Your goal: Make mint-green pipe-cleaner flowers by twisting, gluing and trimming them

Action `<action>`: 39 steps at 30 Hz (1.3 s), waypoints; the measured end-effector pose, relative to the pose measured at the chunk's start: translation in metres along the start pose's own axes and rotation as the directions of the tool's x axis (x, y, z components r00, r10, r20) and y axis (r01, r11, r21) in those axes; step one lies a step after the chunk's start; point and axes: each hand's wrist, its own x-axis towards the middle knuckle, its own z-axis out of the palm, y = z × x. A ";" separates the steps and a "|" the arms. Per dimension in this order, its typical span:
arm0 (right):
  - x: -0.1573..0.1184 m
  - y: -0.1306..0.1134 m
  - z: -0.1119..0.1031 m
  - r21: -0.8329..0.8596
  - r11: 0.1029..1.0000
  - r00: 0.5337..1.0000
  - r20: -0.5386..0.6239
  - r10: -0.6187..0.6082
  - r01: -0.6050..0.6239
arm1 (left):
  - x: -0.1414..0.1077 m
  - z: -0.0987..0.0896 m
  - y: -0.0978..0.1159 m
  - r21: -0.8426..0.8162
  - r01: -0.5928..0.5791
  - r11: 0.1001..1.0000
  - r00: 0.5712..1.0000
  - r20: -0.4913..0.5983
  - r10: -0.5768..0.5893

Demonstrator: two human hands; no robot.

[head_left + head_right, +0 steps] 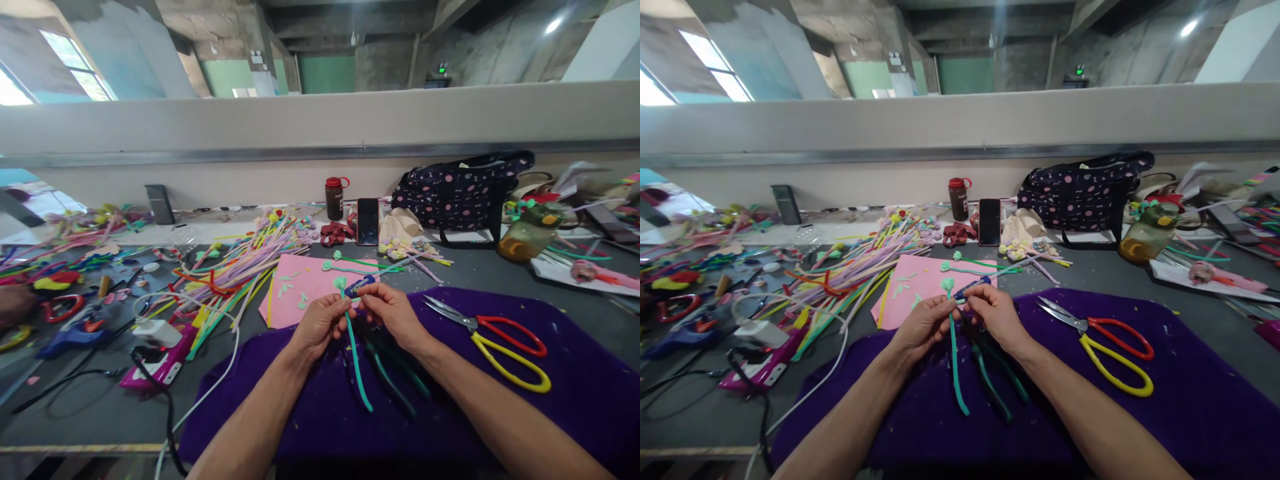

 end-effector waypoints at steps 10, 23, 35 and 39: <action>-0.005 -0.001 0.005 -0.029 0.999 0.997 0.065 -0.038 0.040 | -0.002 0.001 -0.001 -0.001 -0.008 1.000 0.999 0.039 0.008; -0.003 0.000 0.002 0.029 0.999 0.996 0.084 0.025 -0.028 | -0.003 0.001 0.002 0.029 -0.020 0.999 0.999 0.036 0.019; -0.004 -0.006 0.000 0.057 0.998 0.998 0.051 -0.042 0.039 | -0.003 0.001 0.000 0.041 -0.010 0.999 0.999 0.045 0.008; -0.003 -0.005 -0.001 -0.030 0.998 0.998 0.038 -0.046 0.047 | -0.005 0.001 0.004 0.041 0.011 0.999 0.999 0.035 -0.012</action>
